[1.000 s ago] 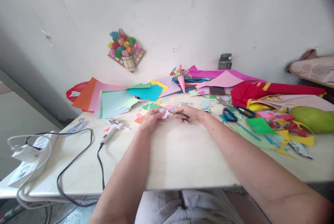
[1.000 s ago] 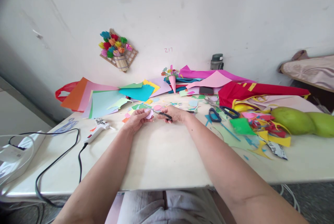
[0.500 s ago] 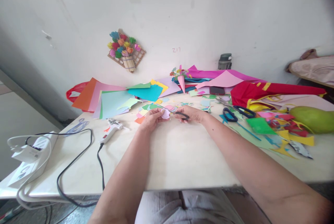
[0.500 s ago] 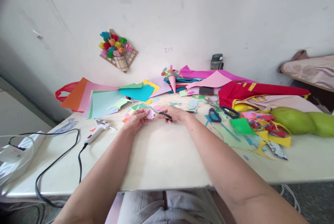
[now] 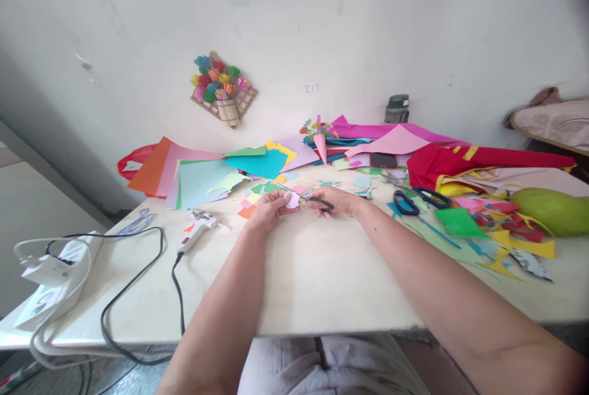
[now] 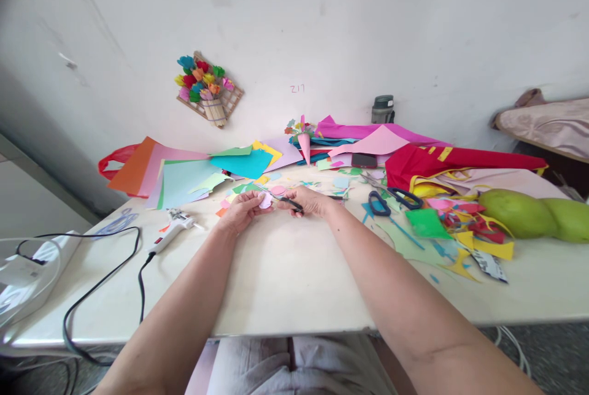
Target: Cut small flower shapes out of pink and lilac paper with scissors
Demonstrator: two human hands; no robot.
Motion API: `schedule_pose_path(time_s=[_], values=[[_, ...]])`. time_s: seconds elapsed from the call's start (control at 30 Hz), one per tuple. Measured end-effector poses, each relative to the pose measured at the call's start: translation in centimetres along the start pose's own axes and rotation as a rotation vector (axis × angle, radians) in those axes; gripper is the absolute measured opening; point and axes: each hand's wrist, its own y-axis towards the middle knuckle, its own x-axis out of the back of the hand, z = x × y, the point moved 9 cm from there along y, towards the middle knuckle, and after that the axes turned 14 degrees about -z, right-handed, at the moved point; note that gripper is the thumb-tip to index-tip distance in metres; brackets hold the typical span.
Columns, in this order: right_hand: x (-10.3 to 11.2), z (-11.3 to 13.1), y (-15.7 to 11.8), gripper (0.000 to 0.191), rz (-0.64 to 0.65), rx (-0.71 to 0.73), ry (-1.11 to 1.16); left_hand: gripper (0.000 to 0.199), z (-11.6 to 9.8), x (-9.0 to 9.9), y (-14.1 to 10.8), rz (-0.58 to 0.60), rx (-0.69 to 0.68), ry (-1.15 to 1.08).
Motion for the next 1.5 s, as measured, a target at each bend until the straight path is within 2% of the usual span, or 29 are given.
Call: schedule_pose_path(time_s=[1.03, 1.5], values=[[-0.14, 0.34, -0.23, 0.030, -0.023, 0.004, -0.028, 0.035, 0.15, 0.07, -0.04, -0.019, 0.026, -0.004], [-0.32, 0.33, -0.11, 0.022, -0.038, -0.019, 0.019, 0.037, 0.14, 0.19, 0.05, -0.023, 0.020, -0.013]])
